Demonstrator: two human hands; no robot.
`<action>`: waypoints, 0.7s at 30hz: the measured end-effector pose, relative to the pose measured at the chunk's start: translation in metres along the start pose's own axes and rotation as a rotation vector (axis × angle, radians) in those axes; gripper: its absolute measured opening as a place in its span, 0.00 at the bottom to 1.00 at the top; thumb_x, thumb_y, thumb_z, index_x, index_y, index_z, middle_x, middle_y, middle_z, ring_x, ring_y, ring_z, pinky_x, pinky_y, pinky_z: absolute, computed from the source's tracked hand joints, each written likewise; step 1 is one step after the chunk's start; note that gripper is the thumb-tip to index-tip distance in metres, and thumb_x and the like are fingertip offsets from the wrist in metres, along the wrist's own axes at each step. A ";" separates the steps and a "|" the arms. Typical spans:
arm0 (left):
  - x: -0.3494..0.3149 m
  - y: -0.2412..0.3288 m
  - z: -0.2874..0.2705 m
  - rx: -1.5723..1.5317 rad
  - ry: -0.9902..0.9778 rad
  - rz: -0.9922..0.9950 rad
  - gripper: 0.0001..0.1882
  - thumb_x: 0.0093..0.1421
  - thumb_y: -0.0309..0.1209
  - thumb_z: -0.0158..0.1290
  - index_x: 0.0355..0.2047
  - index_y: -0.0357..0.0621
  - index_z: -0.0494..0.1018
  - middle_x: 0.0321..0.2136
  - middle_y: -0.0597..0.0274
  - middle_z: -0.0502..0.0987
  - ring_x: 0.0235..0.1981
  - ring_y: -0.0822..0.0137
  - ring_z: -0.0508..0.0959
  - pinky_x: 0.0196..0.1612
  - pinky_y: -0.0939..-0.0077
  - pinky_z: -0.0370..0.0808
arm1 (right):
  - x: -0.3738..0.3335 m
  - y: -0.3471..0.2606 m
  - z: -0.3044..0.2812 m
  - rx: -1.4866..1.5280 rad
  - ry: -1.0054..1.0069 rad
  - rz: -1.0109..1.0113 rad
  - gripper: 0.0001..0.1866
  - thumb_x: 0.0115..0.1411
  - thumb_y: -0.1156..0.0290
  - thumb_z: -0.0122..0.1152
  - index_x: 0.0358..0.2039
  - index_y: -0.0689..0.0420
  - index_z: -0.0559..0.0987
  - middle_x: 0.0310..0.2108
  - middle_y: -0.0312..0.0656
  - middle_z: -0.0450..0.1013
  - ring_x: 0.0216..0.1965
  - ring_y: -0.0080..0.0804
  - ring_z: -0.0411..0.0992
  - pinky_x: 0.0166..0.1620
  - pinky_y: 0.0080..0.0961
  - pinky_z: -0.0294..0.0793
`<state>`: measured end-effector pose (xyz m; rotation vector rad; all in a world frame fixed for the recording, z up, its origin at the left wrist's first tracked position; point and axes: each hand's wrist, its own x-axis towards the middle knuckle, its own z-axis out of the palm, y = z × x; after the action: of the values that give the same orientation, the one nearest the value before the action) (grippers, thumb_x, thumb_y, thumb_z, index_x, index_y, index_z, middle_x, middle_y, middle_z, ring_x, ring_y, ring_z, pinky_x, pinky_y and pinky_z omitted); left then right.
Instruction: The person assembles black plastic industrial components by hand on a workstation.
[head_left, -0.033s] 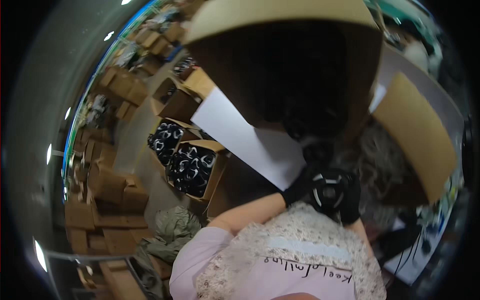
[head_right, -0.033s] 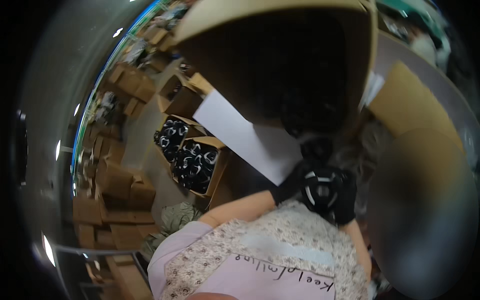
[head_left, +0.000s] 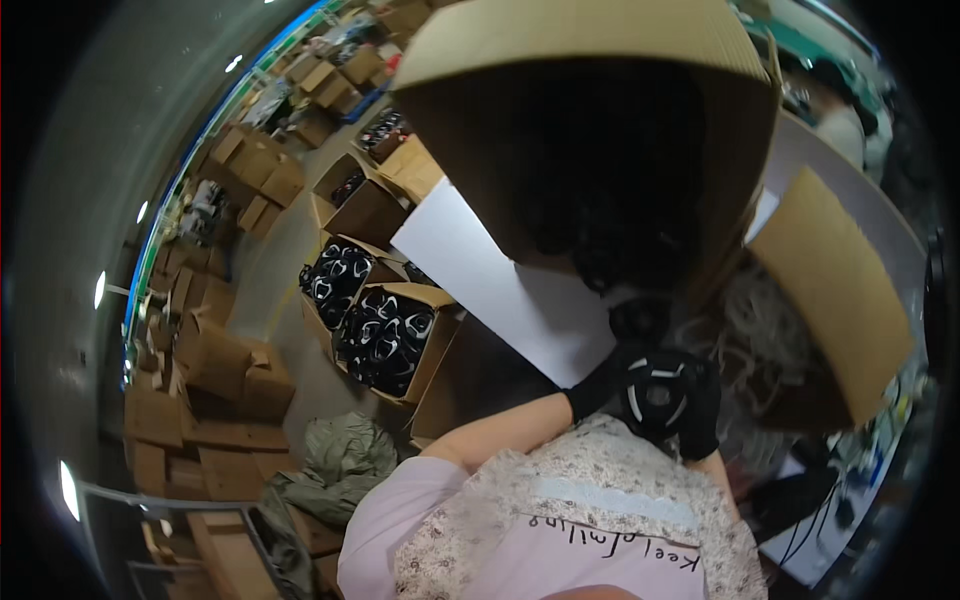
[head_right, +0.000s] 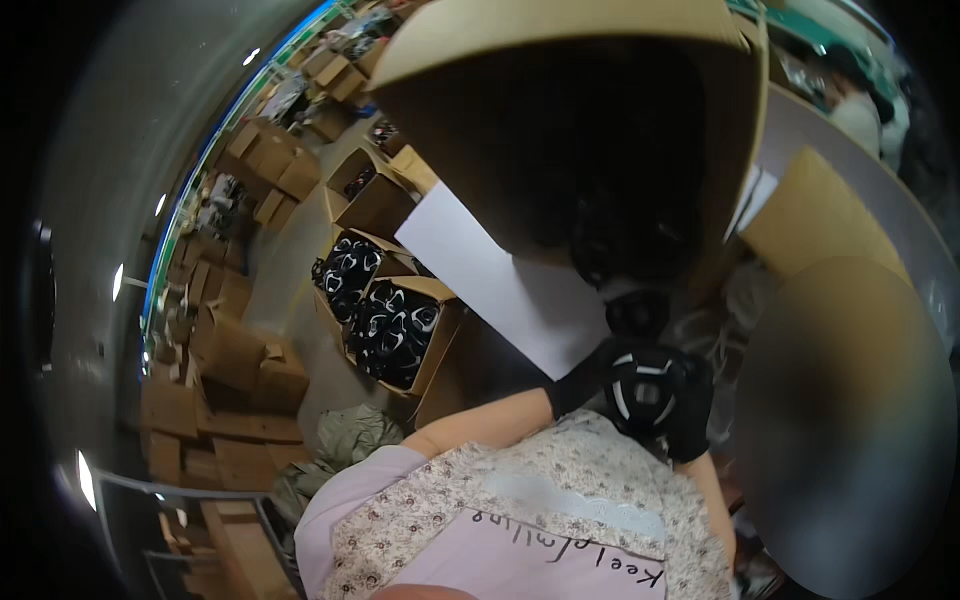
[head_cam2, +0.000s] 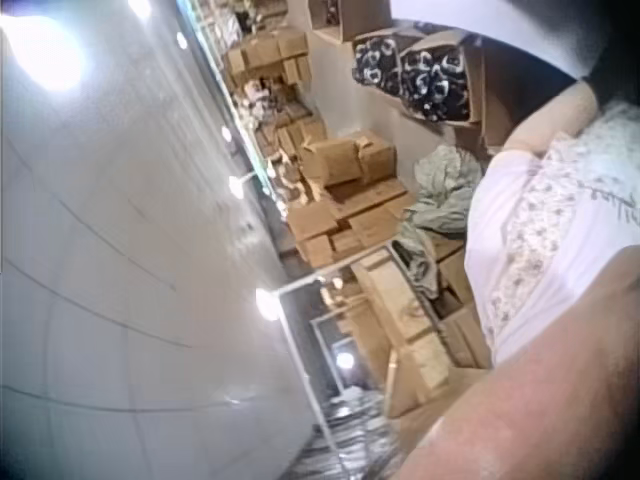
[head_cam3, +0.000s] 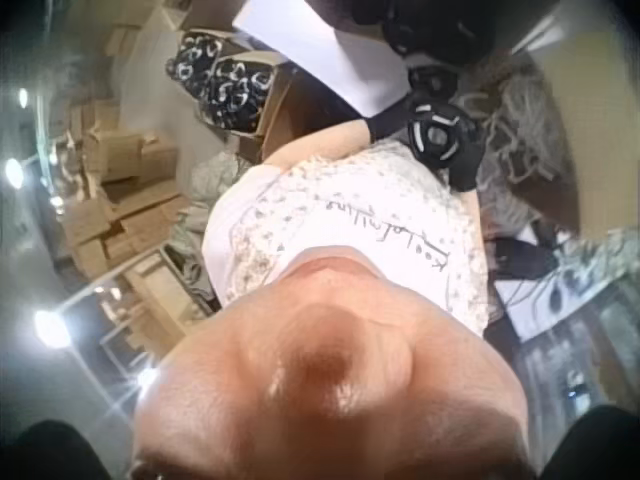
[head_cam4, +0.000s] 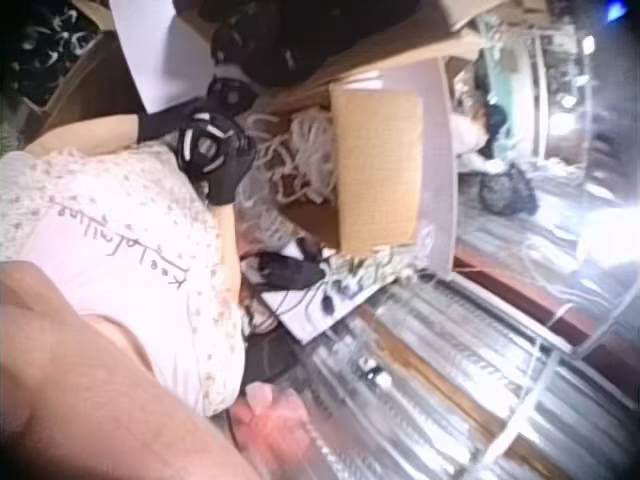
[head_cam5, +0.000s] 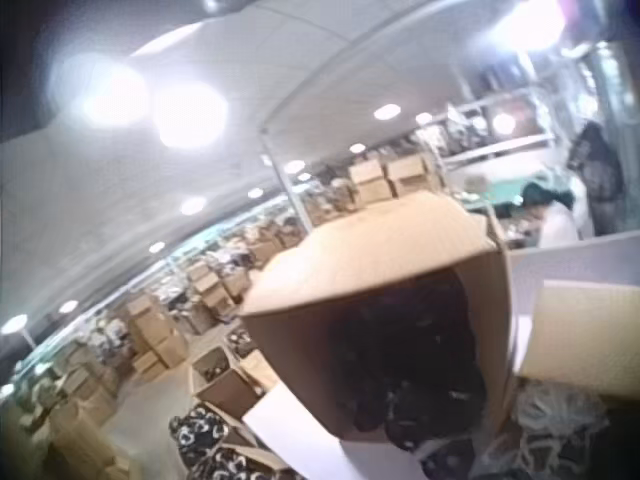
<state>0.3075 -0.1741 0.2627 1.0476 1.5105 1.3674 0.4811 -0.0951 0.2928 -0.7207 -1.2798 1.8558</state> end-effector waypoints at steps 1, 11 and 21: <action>0.000 0.019 -0.002 -0.180 -0.161 -0.086 0.24 0.62 0.35 0.55 0.55 0.39 0.64 0.50 0.60 0.73 0.51 0.64 0.73 0.56 0.69 0.70 | -0.002 0.002 -0.004 0.026 0.085 0.056 0.15 0.62 0.67 0.57 0.45 0.61 0.69 0.42 0.41 0.72 0.45 0.28 0.70 0.49 0.28 0.70; 0.020 0.055 -0.003 -0.244 0.158 0.079 0.26 0.63 0.36 0.55 0.58 0.41 0.62 0.47 0.61 0.74 0.49 0.69 0.74 0.54 0.71 0.72 | 0.018 -0.026 0.030 0.206 0.248 -0.024 0.21 0.62 0.67 0.59 0.51 0.63 0.68 0.44 0.41 0.71 0.46 0.27 0.69 0.50 0.25 0.68; 0.000 0.089 -0.027 0.201 -0.343 0.069 0.31 0.53 0.30 0.62 0.58 0.39 0.67 0.49 0.55 0.74 0.49 0.63 0.75 0.54 0.67 0.72 | 0.017 -0.046 -0.008 -0.285 -0.318 0.021 0.42 0.53 0.66 0.73 0.64 0.61 0.61 0.57 0.47 0.68 0.56 0.32 0.68 0.57 0.30 0.69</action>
<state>0.2868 -0.1772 0.3529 1.3935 1.3822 1.0298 0.4907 -0.0668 0.3330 -0.6006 -1.7726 1.8779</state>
